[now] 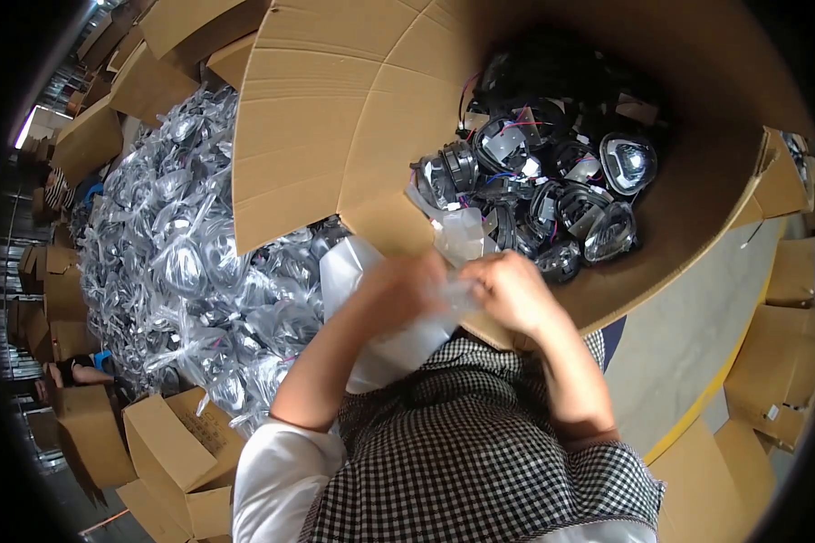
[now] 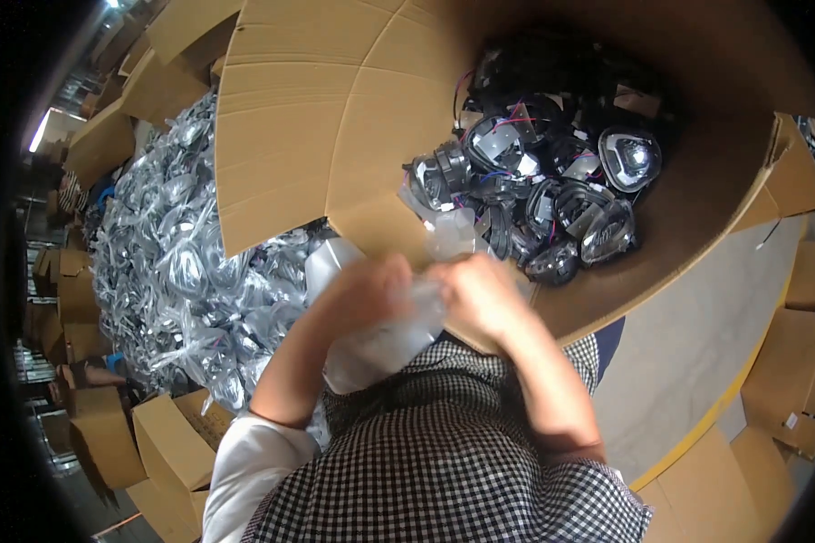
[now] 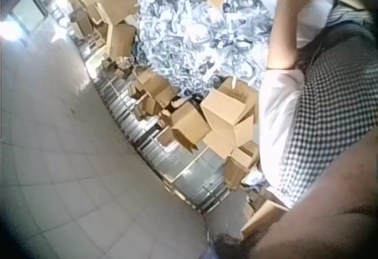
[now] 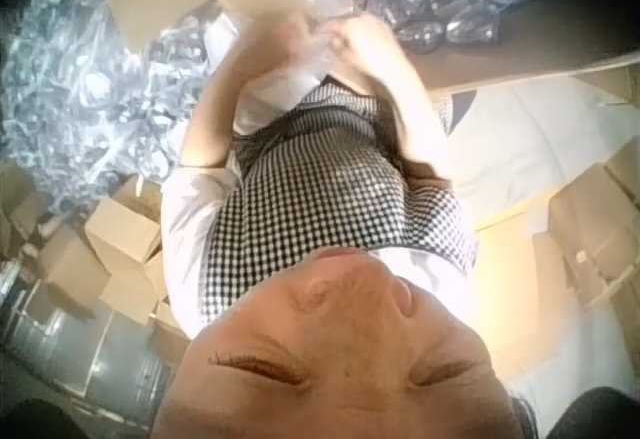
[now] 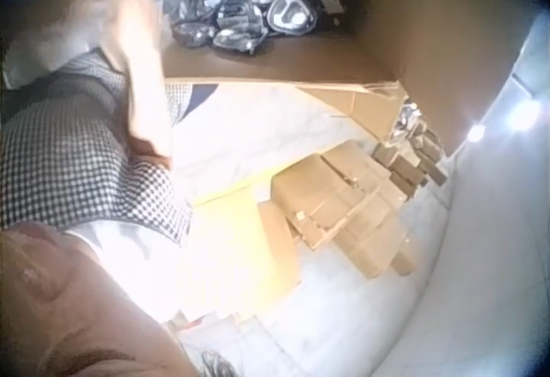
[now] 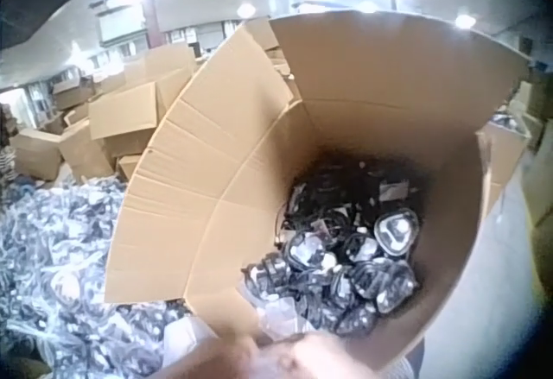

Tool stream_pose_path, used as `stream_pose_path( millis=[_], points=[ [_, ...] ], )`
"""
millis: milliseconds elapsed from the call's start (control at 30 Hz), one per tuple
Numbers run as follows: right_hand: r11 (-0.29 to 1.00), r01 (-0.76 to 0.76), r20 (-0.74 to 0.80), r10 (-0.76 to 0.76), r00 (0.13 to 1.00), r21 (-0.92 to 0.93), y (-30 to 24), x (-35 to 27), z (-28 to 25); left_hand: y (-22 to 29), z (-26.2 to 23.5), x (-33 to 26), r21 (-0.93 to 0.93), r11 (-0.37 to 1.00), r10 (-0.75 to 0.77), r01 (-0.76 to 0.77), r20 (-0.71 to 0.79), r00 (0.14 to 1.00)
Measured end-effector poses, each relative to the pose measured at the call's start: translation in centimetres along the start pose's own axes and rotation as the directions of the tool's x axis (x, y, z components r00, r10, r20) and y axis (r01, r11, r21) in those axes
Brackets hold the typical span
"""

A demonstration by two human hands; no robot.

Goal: The person packs electronic components by hand, placing them into plastic bags, then putting the filled bags into a large cardboard box.

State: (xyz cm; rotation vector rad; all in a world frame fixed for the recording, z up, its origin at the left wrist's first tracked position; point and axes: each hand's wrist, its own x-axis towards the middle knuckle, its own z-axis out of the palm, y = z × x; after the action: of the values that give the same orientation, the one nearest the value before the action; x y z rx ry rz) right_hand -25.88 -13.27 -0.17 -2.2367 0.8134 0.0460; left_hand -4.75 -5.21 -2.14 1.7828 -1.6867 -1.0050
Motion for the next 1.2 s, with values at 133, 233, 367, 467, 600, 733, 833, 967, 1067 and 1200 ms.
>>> stream_pose_path(
  millis=[133, 233, 367, 467, 600, 733, 833, 967, 1067, 1200],
  points=[
    [0.362, -0.231, 0.276, -0.075, 0.958, 0.903, 12.5, 3.9, -2.5, -9.1, -0.3, 11.5, 0.259, 0.933, -0.146, 0.249, -0.360, 0.922],
    [0.792, -0.271, -0.144, 0.408, 0.902, 0.547, 18.4, 9.4, -0.9, -12.0, 1.5, 18.2, 0.124, 0.962, -0.192, 0.245, -0.335, 0.922],
    [0.913, -0.401, -0.543, 0.298, 0.785, -0.079, 29.1, 14.1, 6.7, -7.2, 4.9, 27.2, 0.060, 0.826, -0.552, 0.560, -0.116, 0.826],
    [0.952, -0.228, -0.639, 0.046, 0.768, -0.205, 31.0, 15.2, 9.5, -9.1, 7.3, 30.2, -0.074, 0.787, -0.616, 0.613, -0.156, 0.772],
    [0.826, -0.339, -0.569, 0.027, 0.822, -0.450, 28.0, 14.5, 8.3, -9.7, 6.6, 29.0, -0.265, 0.695, -0.699, 0.669, -0.028, 0.715],
    [0.809, -0.436, -0.498, 0.209, 0.841, -0.396, 21.4, 13.6, 4.3, -7.5, 4.0, 24.4, -0.206, 0.817, -0.564, 0.538, -0.094, 0.820],
    [0.783, -0.559, -0.472, 0.397, 0.787, -0.274, 14.6, 10.8, -0.4, -5.0, 1.3, 20.5, 0.303, 0.943, -0.101, 0.136, -0.126, 0.987],
    [0.983, -0.164, -0.317, 0.129, 0.940, -0.086, 7.1, 2.2, -8.3, -1.5, -5.4, 12.3, 0.839, 0.351, 0.642, -0.414, 0.106, 0.759],
    [0.976, 0.210, -0.152, -0.199, 0.968, 0.055, -1.9, -3.0, -12.5, 1.8, -9.6, 5.8, 0.802, 0.059, 0.760, -0.594, 0.349, 0.548],
    [0.844, 0.535, 0.097, -0.531, 0.842, -0.022, -7.9, -3.2, -13.9, 5.7, -11.0, -3.3, 0.718, -0.076, 0.840, -0.692, 0.420, 0.343]
  ],
)
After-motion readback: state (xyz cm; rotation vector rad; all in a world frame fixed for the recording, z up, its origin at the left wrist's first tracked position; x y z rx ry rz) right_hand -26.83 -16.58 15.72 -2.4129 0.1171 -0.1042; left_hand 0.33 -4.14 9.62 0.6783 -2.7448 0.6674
